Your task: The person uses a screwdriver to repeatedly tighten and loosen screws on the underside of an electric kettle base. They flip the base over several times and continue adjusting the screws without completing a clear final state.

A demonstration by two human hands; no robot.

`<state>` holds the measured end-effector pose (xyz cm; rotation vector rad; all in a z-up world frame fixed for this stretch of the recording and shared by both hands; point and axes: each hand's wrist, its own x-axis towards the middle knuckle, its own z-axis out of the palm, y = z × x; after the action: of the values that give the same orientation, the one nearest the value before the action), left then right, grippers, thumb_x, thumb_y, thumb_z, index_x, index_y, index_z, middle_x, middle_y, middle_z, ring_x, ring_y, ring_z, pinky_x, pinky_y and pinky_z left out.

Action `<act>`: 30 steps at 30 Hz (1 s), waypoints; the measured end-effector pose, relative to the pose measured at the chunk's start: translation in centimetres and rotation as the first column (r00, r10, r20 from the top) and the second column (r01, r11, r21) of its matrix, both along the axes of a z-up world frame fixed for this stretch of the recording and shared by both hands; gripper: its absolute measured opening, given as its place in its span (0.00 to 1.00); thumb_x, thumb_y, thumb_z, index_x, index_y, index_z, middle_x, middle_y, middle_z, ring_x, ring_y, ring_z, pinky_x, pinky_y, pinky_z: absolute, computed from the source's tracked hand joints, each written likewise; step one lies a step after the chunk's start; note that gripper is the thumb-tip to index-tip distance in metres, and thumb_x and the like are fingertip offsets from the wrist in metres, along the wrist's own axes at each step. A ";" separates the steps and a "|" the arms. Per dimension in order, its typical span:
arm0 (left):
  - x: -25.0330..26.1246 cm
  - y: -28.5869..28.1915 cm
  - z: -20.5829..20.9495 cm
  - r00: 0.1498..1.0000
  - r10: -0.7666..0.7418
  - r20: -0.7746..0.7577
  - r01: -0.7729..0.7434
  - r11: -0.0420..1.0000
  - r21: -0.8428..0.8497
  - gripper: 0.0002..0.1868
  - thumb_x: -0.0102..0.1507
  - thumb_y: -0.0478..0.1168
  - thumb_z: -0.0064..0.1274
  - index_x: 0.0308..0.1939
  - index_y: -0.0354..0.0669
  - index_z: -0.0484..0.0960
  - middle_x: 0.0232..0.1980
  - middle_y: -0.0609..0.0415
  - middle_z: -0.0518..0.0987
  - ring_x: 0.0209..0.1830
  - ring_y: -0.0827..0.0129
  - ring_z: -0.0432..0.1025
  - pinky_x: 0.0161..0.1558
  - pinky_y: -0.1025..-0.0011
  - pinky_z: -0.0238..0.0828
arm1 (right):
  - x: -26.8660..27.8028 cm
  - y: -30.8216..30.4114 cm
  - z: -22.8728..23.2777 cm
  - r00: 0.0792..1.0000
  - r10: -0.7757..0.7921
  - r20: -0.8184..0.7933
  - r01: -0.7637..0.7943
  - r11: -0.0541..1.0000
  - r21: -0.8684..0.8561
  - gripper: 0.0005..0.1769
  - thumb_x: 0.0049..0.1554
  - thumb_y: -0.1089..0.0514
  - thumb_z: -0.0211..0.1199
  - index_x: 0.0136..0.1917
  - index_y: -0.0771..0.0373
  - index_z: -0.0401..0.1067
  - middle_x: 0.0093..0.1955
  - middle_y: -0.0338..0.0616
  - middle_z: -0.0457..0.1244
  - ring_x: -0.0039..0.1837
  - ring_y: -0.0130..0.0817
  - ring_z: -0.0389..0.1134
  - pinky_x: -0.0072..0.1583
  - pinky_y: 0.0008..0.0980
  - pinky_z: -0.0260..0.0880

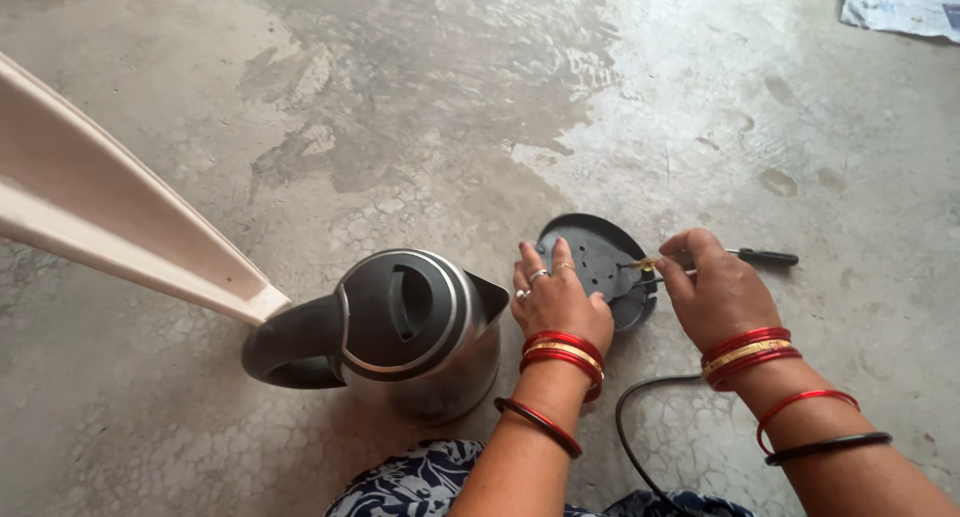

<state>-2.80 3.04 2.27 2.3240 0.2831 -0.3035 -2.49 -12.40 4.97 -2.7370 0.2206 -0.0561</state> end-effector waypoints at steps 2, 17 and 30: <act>0.0 0.3 0.2 0.999 -0.005 -0.046 0.005 1.000 -0.012 0.43 0.61 0.42 0.61 0.77 0.50 0.55 0.82 0.39 0.42 0.81 0.47 0.41 0.75 0.52 0.43 | -0.1 0.4 0.2 1.000 -0.003 -0.005 0.003 1.000 0.007 0.14 0.61 0.49 0.61 0.55 0.58 0.73 0.50 0.48 0.72 0.51 0.47 0.74 0.52 0.44 0.73; 0.0 1.1 1.4 0.990 0.024 -0.136 -0.050 0.980 -0.193 0.40 0.62 0.37 0.57 0.76 0.63 0.59 0.82 0.39 0.39 0.81 0.50 0.45 0.75 0.59 0.50 | 0.0 1.7 0.8 1.000 -0.018 -0.021 0.017 0.997 -0.070 0.14 0.61 0.48 0.61 0.56 0.55 0.74 0.51 0.47 0.72 0.51 0.48 0.74 0.52 0.44 0.73; 2.4 0.2 -4.9 0.841 0.464 -0.277 -0.535 0.641 -0.551 0.46 0.55 0.22 0.45 0.75 0.63 0.64 0.76 0.46 0.63 0.69 0.55 0.68 0.68 0.66 0.66 | -0.3 2.0 3.6 0.999 0.013 -0.044 -0.009 0.996 0.091 0.14 0.59 0.52 0.63 0.54 0.61 0.75 0.48 0.48 0.73 0.49 0.39 0.76 0.52 0.38 0.75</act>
<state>-0.44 3.23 -2.63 1.4995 0.7555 -0.1985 -2.79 -10.40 8.59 -2.6505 0.2149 0.0178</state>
